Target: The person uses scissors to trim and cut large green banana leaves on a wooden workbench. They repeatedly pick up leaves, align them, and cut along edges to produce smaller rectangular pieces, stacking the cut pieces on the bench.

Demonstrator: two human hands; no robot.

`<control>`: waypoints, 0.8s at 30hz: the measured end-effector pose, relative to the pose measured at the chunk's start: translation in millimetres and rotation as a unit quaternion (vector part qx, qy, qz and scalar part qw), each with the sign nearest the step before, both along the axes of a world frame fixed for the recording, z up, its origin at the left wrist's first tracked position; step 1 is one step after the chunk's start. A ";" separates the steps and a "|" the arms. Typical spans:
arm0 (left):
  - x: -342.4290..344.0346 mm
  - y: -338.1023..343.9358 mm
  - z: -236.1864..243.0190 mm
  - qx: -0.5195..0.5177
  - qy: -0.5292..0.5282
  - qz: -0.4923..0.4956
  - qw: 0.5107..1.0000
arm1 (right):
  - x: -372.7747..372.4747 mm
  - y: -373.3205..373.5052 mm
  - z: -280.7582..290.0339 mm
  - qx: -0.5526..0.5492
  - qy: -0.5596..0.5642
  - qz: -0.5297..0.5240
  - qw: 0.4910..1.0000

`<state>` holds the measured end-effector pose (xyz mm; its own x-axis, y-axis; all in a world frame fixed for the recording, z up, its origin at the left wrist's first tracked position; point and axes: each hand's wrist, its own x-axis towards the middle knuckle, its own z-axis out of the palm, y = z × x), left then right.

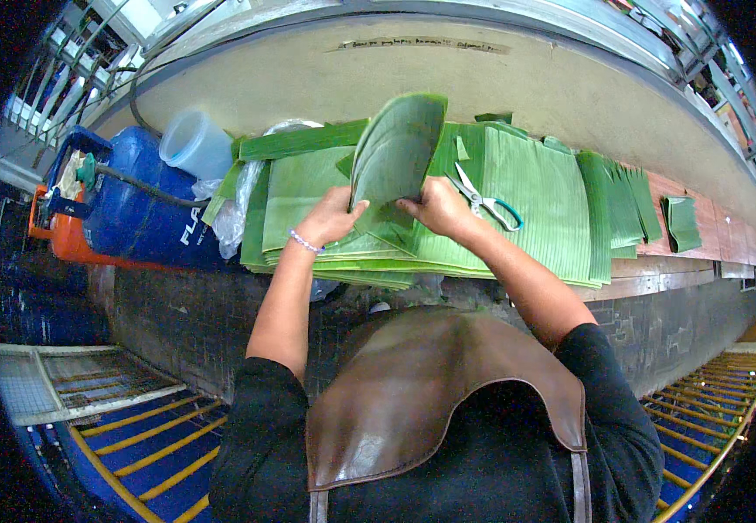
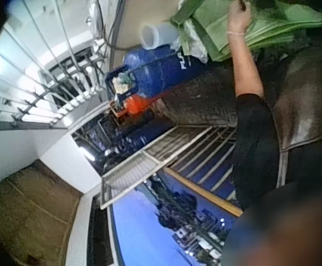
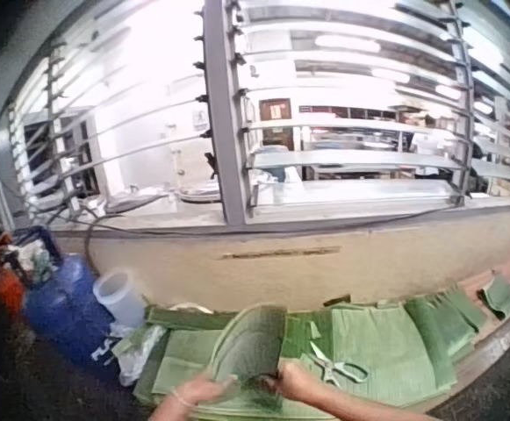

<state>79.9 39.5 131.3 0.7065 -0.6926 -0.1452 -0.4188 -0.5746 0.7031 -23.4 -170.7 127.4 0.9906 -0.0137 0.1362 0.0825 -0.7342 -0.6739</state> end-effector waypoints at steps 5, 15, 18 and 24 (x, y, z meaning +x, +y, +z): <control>-25.8 -8.3 -45.5 -0.072 -0.127 0.188 0.971 | -0.8 22.1 -32.1 0.001 -0.074 -0.001 0.997; -37.2 -24.5 -28.7 -0.112 -0.246 0.193 0.943 | 8.5 37.1 -10.4 0.048 -0.025 -0.097 0.994; -45.3 -30.7 -23.8 -0.065 -0.235 0.154 0.957 | 6.5 39.6 -11.0 0.057 0.002 -0.101 0.993; -47.4 -37.7 -35.2 -0.199 -0.208 0.048 0.957 | 0.3 30.0 -15.3 0.143 0.100 -0.104 0.979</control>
